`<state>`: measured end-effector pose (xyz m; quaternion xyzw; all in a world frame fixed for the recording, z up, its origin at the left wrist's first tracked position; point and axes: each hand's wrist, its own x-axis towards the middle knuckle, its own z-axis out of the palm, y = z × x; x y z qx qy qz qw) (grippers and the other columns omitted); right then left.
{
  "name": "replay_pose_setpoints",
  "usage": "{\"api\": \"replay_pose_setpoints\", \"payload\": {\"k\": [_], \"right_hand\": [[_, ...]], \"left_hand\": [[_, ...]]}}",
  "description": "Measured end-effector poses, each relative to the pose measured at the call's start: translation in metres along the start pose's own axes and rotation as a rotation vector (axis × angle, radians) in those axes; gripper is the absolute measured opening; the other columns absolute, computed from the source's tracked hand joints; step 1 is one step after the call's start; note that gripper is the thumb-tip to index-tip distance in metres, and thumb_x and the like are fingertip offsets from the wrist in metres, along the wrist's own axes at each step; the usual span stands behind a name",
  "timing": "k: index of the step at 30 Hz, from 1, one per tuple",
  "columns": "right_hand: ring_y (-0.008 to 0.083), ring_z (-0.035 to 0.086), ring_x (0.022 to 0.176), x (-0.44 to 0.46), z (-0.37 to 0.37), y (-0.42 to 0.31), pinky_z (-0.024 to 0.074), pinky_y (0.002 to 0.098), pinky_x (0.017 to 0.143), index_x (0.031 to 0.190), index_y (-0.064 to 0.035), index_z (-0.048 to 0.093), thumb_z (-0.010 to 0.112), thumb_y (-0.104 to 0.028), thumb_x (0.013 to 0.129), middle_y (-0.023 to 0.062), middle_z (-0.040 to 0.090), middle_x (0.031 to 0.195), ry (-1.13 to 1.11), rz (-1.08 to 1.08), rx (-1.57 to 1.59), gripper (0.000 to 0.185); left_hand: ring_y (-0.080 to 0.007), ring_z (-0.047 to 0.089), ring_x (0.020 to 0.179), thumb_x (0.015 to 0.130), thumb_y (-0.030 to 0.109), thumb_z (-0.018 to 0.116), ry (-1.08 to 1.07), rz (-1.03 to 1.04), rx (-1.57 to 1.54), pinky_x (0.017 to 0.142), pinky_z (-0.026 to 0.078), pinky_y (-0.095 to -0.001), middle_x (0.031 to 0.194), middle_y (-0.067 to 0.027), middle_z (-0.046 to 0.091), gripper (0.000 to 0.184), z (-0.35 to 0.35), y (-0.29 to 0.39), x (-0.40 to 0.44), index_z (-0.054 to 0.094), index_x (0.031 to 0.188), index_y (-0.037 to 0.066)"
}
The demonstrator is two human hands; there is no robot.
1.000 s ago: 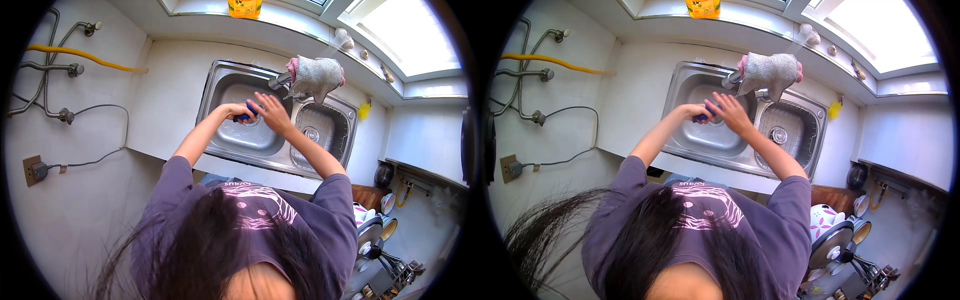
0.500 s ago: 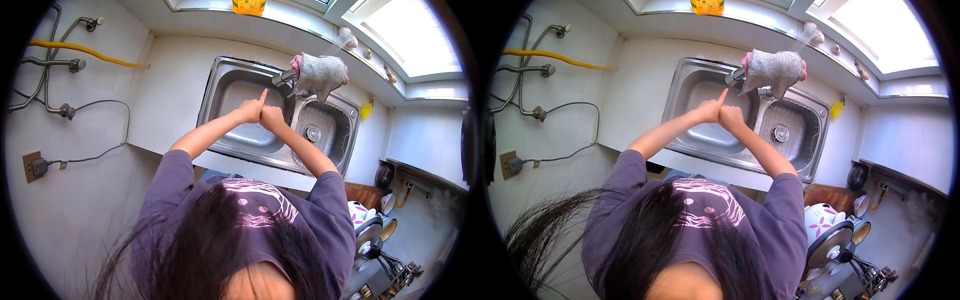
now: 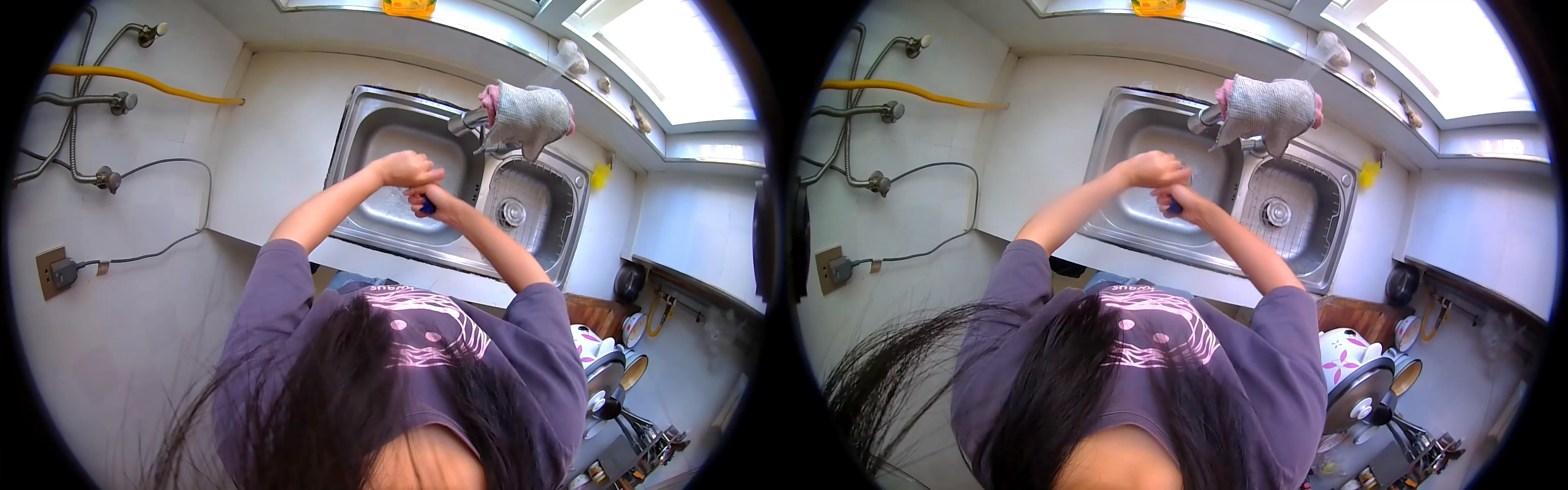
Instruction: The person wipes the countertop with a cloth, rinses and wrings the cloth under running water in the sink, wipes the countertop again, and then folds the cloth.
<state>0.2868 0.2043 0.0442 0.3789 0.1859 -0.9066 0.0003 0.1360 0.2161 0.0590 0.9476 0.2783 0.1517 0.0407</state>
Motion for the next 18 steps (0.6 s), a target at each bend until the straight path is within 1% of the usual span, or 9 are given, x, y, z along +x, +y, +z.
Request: {"api": "replay_pose_setpoints", "payload": {"k": [3,5,6,9,11,12,15,17,18], "right_hand": [[0.0089,0.037,0.047,-0.008,-0.002,0.006,0.0299,0.0262,0.043,0.07,-0.0082,0.043,0.057,-0.006,0.075,-0.0029,0.037,0.055,-0.012,-0.046,-0.048,0.015],[0.0195,0.045,0.047,-0.001,-0.014,0.02,0.0381,0.0313,0.049,0.082,-0.0039,0.052,0.056,-0.01,0.074,0.0007,0.042,0.053,0.319,-0.464,-0.862,0.011],[0.031,0.055,0.069,-0.012,-0.004,0.02,0.0444,0.0353,0.068,0.103,-0.0019,0.052,0.058,-0.013,0.07,0.0096,0.056,0.075,0.609,-0.473,-1.281,0.035],[0.0319,0.05,0.097,-0.025,0.003,0.025,0.0405,0.0356,0.083,0.116,-0.0038,0.045,0.057,-0.012,0.068,0.0155,0.053,0.104,0.671,-0.878,-1.691,0.049],[0.0267,0.043,0.108,-0.031,0.007,0.027,0.0344,0.0362,0.092,0.123,-0.0043,0.038,0.056,-0.011,0.068,0.0148,0.046,0.115,0.641,-1.038,-1.945,0.058],[0.0266,0.043,0.108,-0.035,0.013,0.028,0.0334,0.0366,0.093,0.123,-0.0041,0.038,0.054,-0.01,0.07,0.0142,0.047,0.112,0.703,-1.129,-2.009,0.056],[0.0254,0.049,0.098,-0.042,0.026,0.024,0.0387,0.0353,0.086,0.118,-0.003,0.043,0.049,-0.011,0.073,0.0122,0.052,0.098,0.825,-1.291,-2.08,0.047],[0.0235,0.054,0.088,-0.039,0.02,0.017,0.044,0.0329,0.073,0.108,-0.003,0.049,0.05,-0.014,0.073,0.0102,0.055,0.088,0.675,-0.993,-1.987,0.037],[0.0235,0.057,0.072,-0.035,0.019,0.009,0.0451,0.0334,0.058,0.091,-0.0035,0.051,0.053,-0.015,0.071,0.0089,0.056,0.074,0.685,-1.084,-2.009,0.024]], "left_hand": [[-0.0233,0.059,0.063,0.068,0.016,0.058,0.079,-0.087,-0.078,0.05,0.048,-0.0331,0.069,-0.0076,0.056,0.016,0.002,0.019,-0.01,0.049,0.079,0.01],[-0.03,0.06,0.069,0.064,0.014,0.063,-0.005,-0.528,-0.293,0.056,0.048,-0.0381,0.071,-0.0119,0.058,0.022,0.006,0.038,-0.016,0.05,0.081,0.007],[-0.0357,0.058,0.075,0.062,0.012,0.063,-0.097,-0.84,-0.442,0.06,0.047,-0.042,0.072,-0.017,0.06,0.021,0.009,0.047,-0.013,0.053,0.079,0.005],[-0.0255,0.058,0.056,0.064,0.012,0.059,-0.078,-1.011,-0.884,0.048,0.042,-0.0349,0.059,-0.013,0.057,0.009,0.068,0.041,-0.038,0.057,0.069,0.004],[-0.0109,0.04,0.041,0.07,0.014,0.056,-0.455,-1.317,-1.384,0.036,0.028,-0.0255,0.05,-0.0022,0.045,0.012,0.041,0.033,-0.024,0.052,0.061,0.006],[-0.0035,0.025,0.039,0.074,0.017,0.052,-0.424,-1.283,-1.654,0.034,0.015,-0.02,0.05,0.0041,0.035,0.018,0.031,0.035,-0.021,0.045,0.059,0.01],[-0.003,0.026,0.039,0.075,0.018,0.052,-0.555,-1.134,-1.986,0.034,0.017,-0.02,0.05,0.0047,0.035,0.019,0.02,0.035,-0.015,0.042,0.06,0.011],[-0.0055,0.031,0.038,0.07,0.01,0.055,-0.707,-1.055,-1.778,0.033,0.019,-0.0197,0.054,0.002,0.041,0.012,0.008,0.024,-0.01,0.048,0.061,0.008],[-0.0069,0.033,0.039,0.069,0.011,0.058,-0.771,-1.01,-1.577,0.034,0.023,-0.0208,0.054,0.0019,0.042,0.012,0.003,0.02,-0.005,0.05,0.06,0.008]]}}
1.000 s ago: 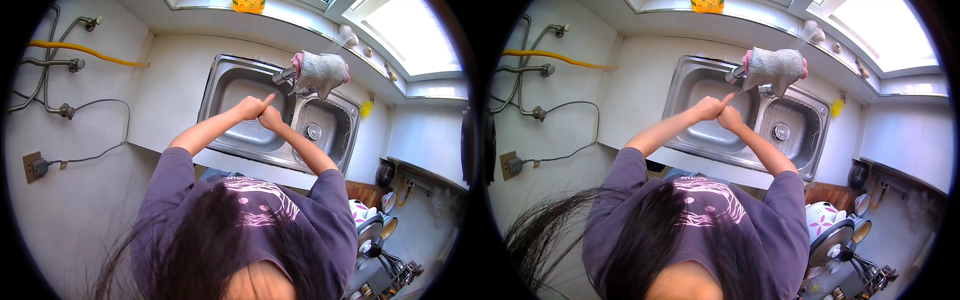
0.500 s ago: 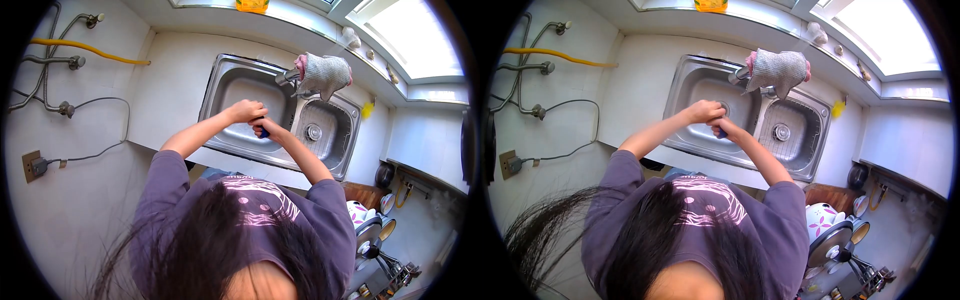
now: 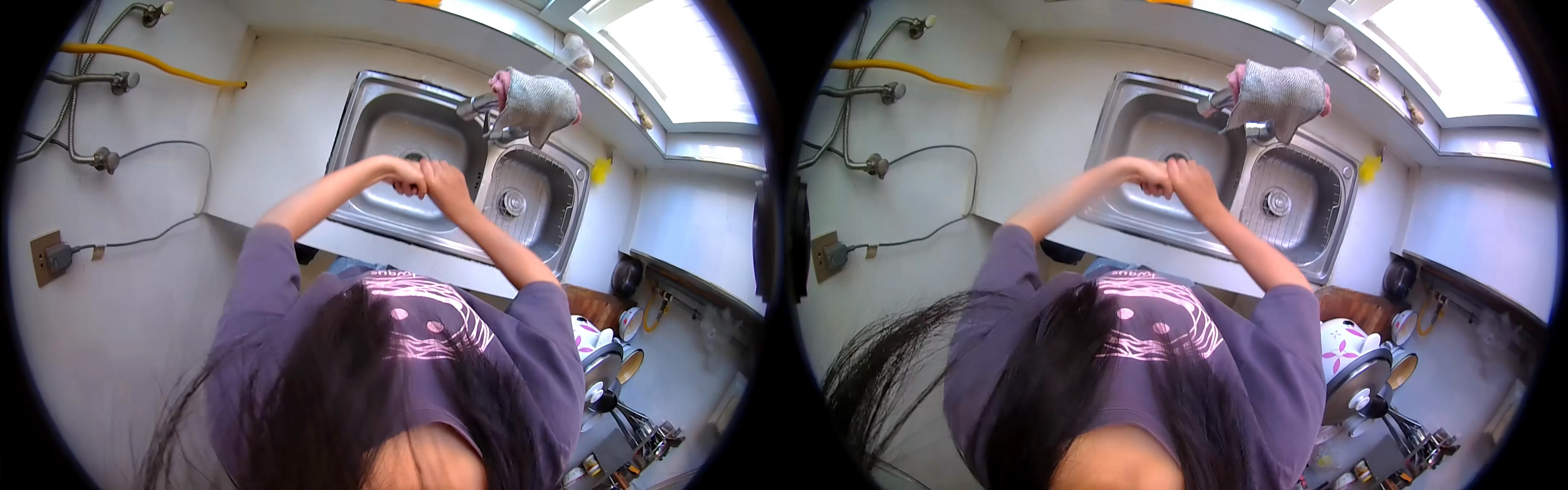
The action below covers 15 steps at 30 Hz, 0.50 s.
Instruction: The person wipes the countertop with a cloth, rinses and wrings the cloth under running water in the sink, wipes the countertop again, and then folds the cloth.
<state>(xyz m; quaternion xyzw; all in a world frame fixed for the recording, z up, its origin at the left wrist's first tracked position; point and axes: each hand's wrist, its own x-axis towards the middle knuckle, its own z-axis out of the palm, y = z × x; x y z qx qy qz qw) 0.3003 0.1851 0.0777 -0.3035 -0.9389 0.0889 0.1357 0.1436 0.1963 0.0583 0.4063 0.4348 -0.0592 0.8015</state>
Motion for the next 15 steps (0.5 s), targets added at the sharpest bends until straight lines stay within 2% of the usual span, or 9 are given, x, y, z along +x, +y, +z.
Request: {"api": "replay_pose_setpoints", "payload": {"k": [2,5,6,7,9,10,12,14,15], "right_hand": [[0.0285,0.059,0.055,0.012,0.007,0.013,0.0456,0.0366,0.048,0.073,-0.0042,0.049,0.058,-0.018,0.067,0.0131,0.057,0.06,-0.087,0.073,0.012,0.017],[0.0292,0.06,0.057,0.036,-0.002,0.029,0.0468,0.0377,0.051,0.064,-0.0044,0.058,0.061,-0.017,0.064,0.0141,0.059,0.06,-0.106,0.098,-0.016,0.013],[0.0292,0.06,0.057,0.039,-0.008,0.026,0.0468,0.0377,0.051,0.064,-0.0044,0.058,0.061,-0.017,0.064,0.0141,0.059,0.06,-0.108,0.098,-0.012,0.013],[0.0299,0.06,0.058,0.043,-0.015,0.026,0.0467,0.0376,0.051,0.065,-0.0031,0.059,0.06,-0.016,0.064,0.0154,0.059,0.063,-0.169,0.137,0.047,0.012],[0.0306,0.06,0.059,0.042,-0.016,0.021,0.0465,0.0375,0.051,0.066,-0.0019,0.061,0.059,-0.014,0.065,0.0166,0.059,0.065,-0.225,0.184,0.107,0.013],[0.0282,0.06,0.06,0.039,-0.011,0.018,0.0462,0.0352,0.051,0.067,-0.0016,0.06,0.059,-0.013,0.065,0.016,0.06,0.065,-0.198,0.32,0.218,0.012],[0.0257,0.061,0.06,0.034,-0.001,0.011,0.0458,0.0329,0.051,0.069,-0.0014,0.06,0.06,-0.012,0.066,0.0155,0.061,0.064,-0.176,0.458,0.335,0.011],[0.018,0.055,0.053,0.031,0.006,0.007,0.0403,0.0288,0.046,0.066,-0.0022,0.057,0.056,-0.005,0.066,0.0079,0.056,0.06,-0.052,0.665,1.171,0.003],[0.018,0.055,0.053,0.031,0.001,0.004,0.0403,0.0288,0.046,0.066,-0.0022,0.057,0.056,-0.005,0.066,0.0079,0.056,0.06,-0.052,0.67,1.172,0.003]], "left_hand": [[-0.013,0.043,0.042,0.065,0.013,0.063,0.198,-0.001,0.324,0.038,0.034,-0.0262,0.054,-0.0017,0.049,0.012,-0.002,0.022,-0.009,0.054,0.059,0.007],[-0.0271,0.061,0.059,0.06,0.014,0.064,0.609,0.211,0.874,0.053,0.048,-0.0376,0.066,-0.0127,0.062,0.013,-0.005,0.039,-0.009,0.061,0.063,0.002],[-0.0316,0.062,0.069,0.061,0.013,0.062,0.732,0.115,0.839,0.06,0.049,-0.0413,0.073,-0.0183,0.062,0.02,0.002,0.043,-0.017,0.06,0.076,0.001],[-0.0316,0.062,0.069,0.061,0.013,0.062,0.733,0.115,0.841,0.06,0.049,-0.0413,0.073,-0.0183,0.062,0.02,0.004,0.04,-0.016,0.06,0.076,0.001],[-0.0334,0.061,0.067,0.062,0.019,0.064,0.976,0.367,1.035,0.059,0.048,-0.0414,0.065,-0.0181,0.06,0.039,0.007,0.036,-0.017,0.054,0.096,0.004],[-0.0326,0.06,0.059,0.068,0.018,0.06,0.95,0.449,1.2,0.052,0.047,-0.0411,0.057,-0.0138,0.058,0.04,0.005,0.036,-0.019,0.046,0.103,0.006],[-0.0306,0.059,0.055,0.07,0.017,0.057,0.931,0.558,1.342,0.047,0.046,-0.0394,0.055,-0.012,0.057,0.034,0.001,0.037,-0.022,0.047,0.101,0.006],[-0.0242,0.057,0.044,0.074,0.015,0.051,0.927,0.88,1.582,0.037,0.043,-0.0331,0.049,-0.007,0.054,0.019,-0.008,0.041,-0.025,0.047,0.092,0.009],[-0.0242,0.057,0.044,0.074,0.015,0.051,0.924,0.881,1.581,0.037,0.043,-0.0331,0.049,-0.007,0.054,0.019,-0.01,0.043,-0.026,0.047,0.092,0.009]]}}
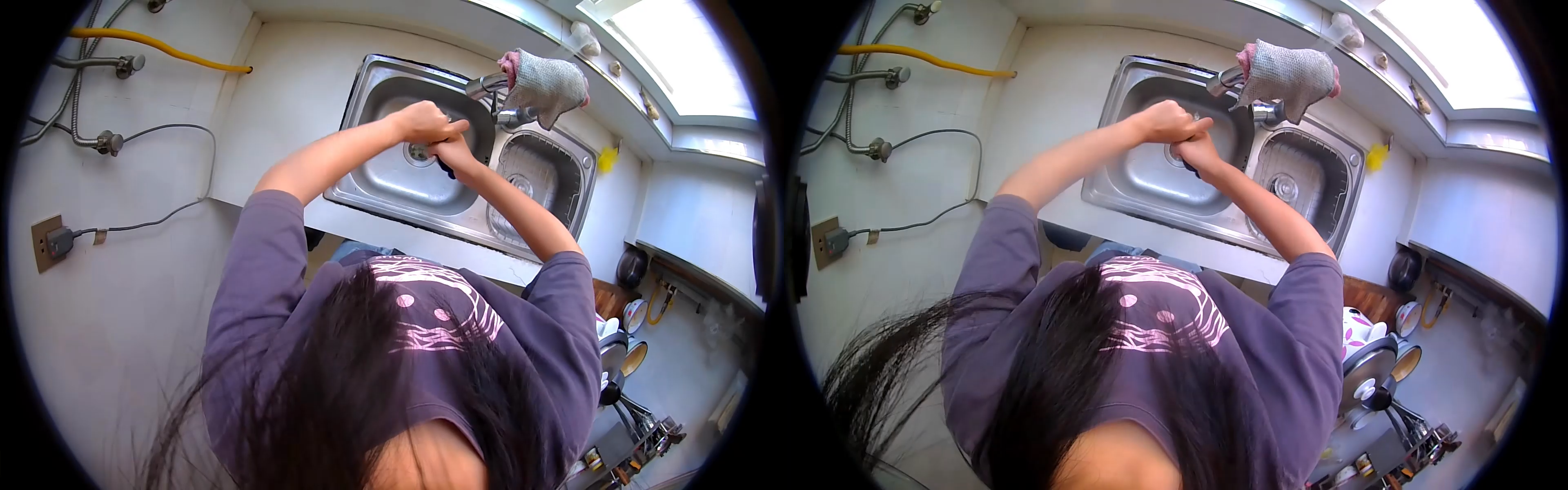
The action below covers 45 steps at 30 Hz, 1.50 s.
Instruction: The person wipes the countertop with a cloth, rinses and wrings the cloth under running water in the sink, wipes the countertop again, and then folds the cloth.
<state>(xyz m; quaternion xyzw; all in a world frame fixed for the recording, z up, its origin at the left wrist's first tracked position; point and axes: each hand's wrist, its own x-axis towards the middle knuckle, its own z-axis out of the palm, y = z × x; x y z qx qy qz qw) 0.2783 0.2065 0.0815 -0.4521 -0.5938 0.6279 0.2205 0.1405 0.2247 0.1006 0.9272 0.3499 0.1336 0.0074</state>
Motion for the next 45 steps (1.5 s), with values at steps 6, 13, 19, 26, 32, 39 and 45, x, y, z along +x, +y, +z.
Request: {"api": "replay_pose_setpoints", "payload": {"k": [6,13,19,26,32,39,45], "right_hand": [[0.009,0.03,0.039,-0.011,0.002,-0.021,0.022,0.0249,0.038,0.059,-0.0093,0.04,0.053,0.002,0.067,-0.0015,0.034,0.051,-0.379,0.643,0.799,0.019],[0.0077,0.037,0.043,-0.012,0.013,0.002,0.0285,0.0239,0.041,0.064,-0.0068,0.049,0.062,-0.008,0.066,-0.0019,0.043,0.053,-0.131,0.391,0.32,0.014],[0.0149,0.057,0.084,-0.03,0.02,0.048,0.0446,0.0268,0.072,0.098,-0.0049,0.054,0.069,-0.014,0.062,0.0087,0.059,0.092,0.212,0.03,-0.055,0.04],[0.0145,0.054,0.094,-0.042,0.016,0.058,0.0423,0.0258,0.082,0.119,-0.0031,0.046,0.059,-0.004,0.076,0.0065,0.056,0.101,0.038,0.021,0.472,0.045],[0.0137,0.057,0.088,-0.069,0.01,0.051,0.0433,0.0239,0.08,0.109,0.0032,0.054,0.055,-0.007,0.082,0.0089,0.061,0.096,0.123,-0.045,0.374,0.029],[0.0098,0.056,0.076,-0.103,0.027,0.08,0.0433,0.021,0.07,0.099,0.0031,0.06,0.051,-0.01,0.085,0.0053,0.062,0.084,0.388,0.099,0.296,0.021],[0.0145,0.056,0.092,-0.144,0.08,0.066,0.0415,0.0249,0.083,0.105,0.0006,0.059,0.051,-0.009,0.085,0.0101,0.062,0.1,0.789,-0.177,0.04,0.023]], "left_hand": [[-0.0216,0.058,0.045,0.075,0.016,0.051,-0.024,0.296,0.191,0.039,0.046,-0.0302,0.046,-0.003,0.052,0.013,-0.015,-0.009,0.005,0.043,0.084,0.012],[-0.0242,0.06,0.053,0.073,0.015,0.054,-0.108,-0.113,0.038,0.043,0.046,-0.0318,0.06,-0.0049,0.057,0.041,0.017,0.004,-0.014,0.043,0.112,0.019],[-0.0184,0.057,0.083,0.071,0.005,0.061,0.249,-0.845,-0.933,0.067,0.047,-0.0294,0.092,-0.0121,0.057,0.061,0.062,0.053,-0.064,0.037,0.127,0.011],[-0.0146,0.055,0.09,0.075,0.017,0.068,0.414,-1.121,-1.546,0.076,0.045,-0.0258,0.098,-0.0083,0.057,0.038,0.052,0.082,-0.069,0.047,0.103,0.003],[-0.0125,0.054,0.079,0.073,0.008,0.063,0.474,-0.936,-1.447,0.073,0.045,-0.0258,0.086,-0.006,0.056,0.032,0.061,0.08,-0.087,0.046,0.099,0.004],[-0.0256,0.057,0.079,0.066,0.013,0.056,0.211,-0.735,-1.047,0.071,0.044,-0.0331,0.084,-0.012,0.059,0.024,0.067,0.084,-0.119,0.054,0.089,0.006],[-0.0286,0.058,0.077,0.059,0.031,0.07,0.044,-0.625,-0.768,0.067,0.045,-0.0364,0.082,-0.0127,0.06,0.039,0.027,0.101,-0.124,0.053,0.085,0.007]]}}
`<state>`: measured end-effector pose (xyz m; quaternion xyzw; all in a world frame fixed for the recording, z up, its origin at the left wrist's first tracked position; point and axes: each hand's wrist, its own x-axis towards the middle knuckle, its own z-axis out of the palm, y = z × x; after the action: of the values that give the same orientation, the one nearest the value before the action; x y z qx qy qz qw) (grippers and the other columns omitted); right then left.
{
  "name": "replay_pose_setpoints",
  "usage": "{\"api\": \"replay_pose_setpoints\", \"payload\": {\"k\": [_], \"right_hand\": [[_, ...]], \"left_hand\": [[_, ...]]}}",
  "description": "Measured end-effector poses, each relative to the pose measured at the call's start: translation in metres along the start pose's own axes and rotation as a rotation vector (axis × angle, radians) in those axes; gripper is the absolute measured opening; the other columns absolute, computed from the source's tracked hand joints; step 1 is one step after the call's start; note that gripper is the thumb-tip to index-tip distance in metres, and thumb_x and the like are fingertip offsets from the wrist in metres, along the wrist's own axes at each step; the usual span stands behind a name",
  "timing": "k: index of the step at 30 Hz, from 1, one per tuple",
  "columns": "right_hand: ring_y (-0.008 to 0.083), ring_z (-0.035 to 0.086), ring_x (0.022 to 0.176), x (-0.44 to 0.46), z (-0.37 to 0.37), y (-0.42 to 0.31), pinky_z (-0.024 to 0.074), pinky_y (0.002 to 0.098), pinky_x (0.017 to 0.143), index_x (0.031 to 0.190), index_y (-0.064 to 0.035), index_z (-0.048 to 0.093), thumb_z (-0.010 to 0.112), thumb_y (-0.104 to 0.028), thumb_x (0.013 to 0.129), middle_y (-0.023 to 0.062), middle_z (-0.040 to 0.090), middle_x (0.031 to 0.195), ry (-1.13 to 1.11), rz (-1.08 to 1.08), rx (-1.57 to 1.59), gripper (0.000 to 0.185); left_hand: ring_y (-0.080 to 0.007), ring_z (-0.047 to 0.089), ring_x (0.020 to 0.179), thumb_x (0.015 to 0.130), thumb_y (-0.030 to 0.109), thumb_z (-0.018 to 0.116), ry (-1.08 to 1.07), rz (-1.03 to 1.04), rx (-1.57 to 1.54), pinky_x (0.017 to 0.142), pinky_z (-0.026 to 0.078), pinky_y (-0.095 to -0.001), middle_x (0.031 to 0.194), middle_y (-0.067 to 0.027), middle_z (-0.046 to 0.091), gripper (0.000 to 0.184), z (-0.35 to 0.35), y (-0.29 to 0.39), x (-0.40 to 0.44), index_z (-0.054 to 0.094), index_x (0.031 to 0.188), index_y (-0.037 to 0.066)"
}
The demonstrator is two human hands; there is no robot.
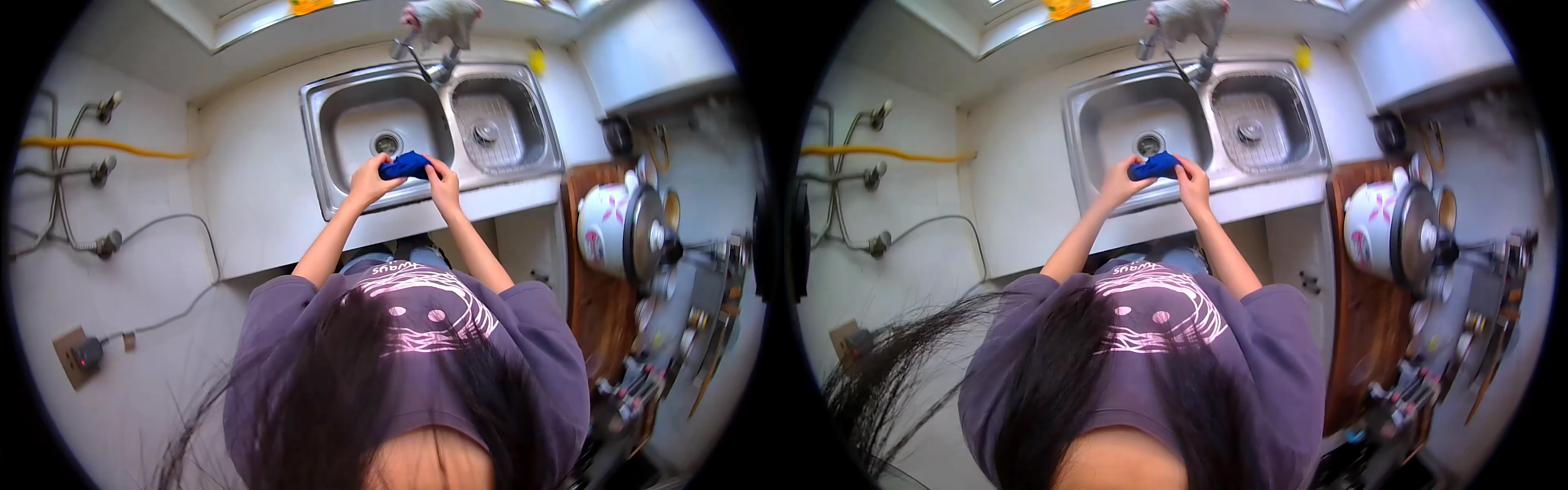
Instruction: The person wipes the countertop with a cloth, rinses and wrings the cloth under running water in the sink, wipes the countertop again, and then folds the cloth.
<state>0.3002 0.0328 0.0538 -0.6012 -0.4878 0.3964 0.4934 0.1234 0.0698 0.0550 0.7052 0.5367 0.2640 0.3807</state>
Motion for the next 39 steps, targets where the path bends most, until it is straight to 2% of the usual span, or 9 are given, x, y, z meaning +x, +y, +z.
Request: {"api": "replay_pose_setpoints", "payload": {"k": [7,12,13,15,18,21,27,34,39], "right_hand": [[0.0281,0.056,0.098,-0.089,-0.013,-0.032,0.0425,0.0292,0.084,0.107,-0.0052,0.059,0.051,-0.005,0.081,0.0135,0.058,0.107,0.469,-0.171,-0.333,0.027],[0.0203,0.046,0.11,-0.159,-0.045,-0.016,0.0267,0.0387,0.096,0.083,-0.0081,0.064,0.055,-0.018,0.079,0.0085,0.059,0.108,0.559,0.013,-0.677,0.014],[0.023,0.053,0.096,-0.17,-0.048,-0.015,0.0263,0.0414,0.095,0.083,-0.0075,0.062,0.055,-0.018,0.079,0.0089,0.062,0.098,0.628,0.026,-0.646,0.014],[0.025,0.058,0.084,-0.191,-0.064,-0.023,0.0348,0.0398,0.088,0.084,-0.0062,0.061,0.055,-0.018,0.079,0.01,0.063,0.084,0.505,0.336,-0.537,0.014],[0.0133,0.054,0.059,-0.217,-0.072,-0.025,0.0443,0.0282,0.068,0.086,-0.0003,0.057,0.054,-0.011,0.082,0.0065,0.058,0.07,0.726,0.204,-0.587,0.011],[0.0033,0.051,0.067,-0.234,-0.081,-0.04,0.0424,0.0196,0.059,0.088,0.0018,0.057,0.053,-0.007,0.083,0.002,0.057,0.07,0.742,0.137,-0.091,0.011],[0.0115,0.059,0.064,-0.298,-0.134,-0.034,0.0461,0.0259,0.058,0.09,-0.0021,0.06,0.061,-0.009,0.076,0.0107,0.063,0.072,0.687,0.119,-0.162,0.016],[0.0107,0.054,0.067,-0.418,-0.225,-0.018,0.0419,0.0261,0.061,0.086,0.0004,0.061,0.069,-0.011,0.069,0.0055,0.059,0.073,0.257,0.407,-0.106,0.022],[0.0142,0.054,0.083,-0.49,-0.267,0.01,0.0415,0.0257,0.073,0.088,0.0046,0.061,0.067,-0.016,0.073,0.007,0.059,0.09,0.561,0.29,-0.068,0.027]], "left_hand": [[-0.0247,0.056,0.07,0.067,0.008,0.056,-0.123,0.348,-0.263,0.068,0.044,-0.0309,0.077,-0.0142,0.058,0.027,0.024,0.017,-0.022,0.052,0.093,0.001],[-0.019,0.052,0.061,0.064,0.009,0.056,-0.506,0.216,-0.341,0.06,0.042,-0.03,0.066,-0.0116,0.053,0.024,0.052,0.036,-0.049,0.05,0.085,0.001],[-0.0194,0.051,0.06,0.062,0.011,0.057,-0.59,0.21,-0.308,0.059,0.042,-0.0305,0.064,-0.0116,0.051,0.025,0.055,0.045,-0.058,0.05,0.084,0.001],[-0.021,0.051,0.062,0.06,0.013,0.058,-0.749,0.232,-0.244,0.06,0.042,-0.0318,0.065,-0.012,0.051,0.028,0.064,0.061,-0.067,0.049,0.084,0.001],[-0.0228,0.054,0.068,0.06,0.017,0.066,-0.835,0.35,-0.29,0.064,0.044,-0.0332,0.071,-0.0131,0.054,0.04,0.087,0.082,-0.087,0.048,0.092,0.002],[-0.0205,0.056,0.085,0.059,0.032,0.078,-0.958,0.511,-0.333,0.075,0.045,-0.0326,0.086,-0.0126,0.057,0.068,0.11,0.109,-0.107,0.043,0.11,0.005],[-0.0203,0.06,0.065,0.07,0.011,0.064,-1.207,0.41,-0.283,0.063,0.046,-0.03,0.07,-0.0138,0.06,0.026,0.17,0.145,-0.154,0.059,0.093,-0.001],[-0.0121,0.052,0.081,0.075,-0.002,0.048,-1.463,0.467,-0.306,0.071,0.043,-0.0263,0.086,-0.0068,0.057,0.025,0.227,0.193,-0.213,0.052,0.099,0.001],[-0.0113,0.052,0.076,0.082,0.006,0.048,-1.473,0.401,-0.249,0.07,0.043,-0.0264,0.079,-0.0033,0.056,0.016,0.267,0.225,-0.258,0.053,0.097,0.001]]}}
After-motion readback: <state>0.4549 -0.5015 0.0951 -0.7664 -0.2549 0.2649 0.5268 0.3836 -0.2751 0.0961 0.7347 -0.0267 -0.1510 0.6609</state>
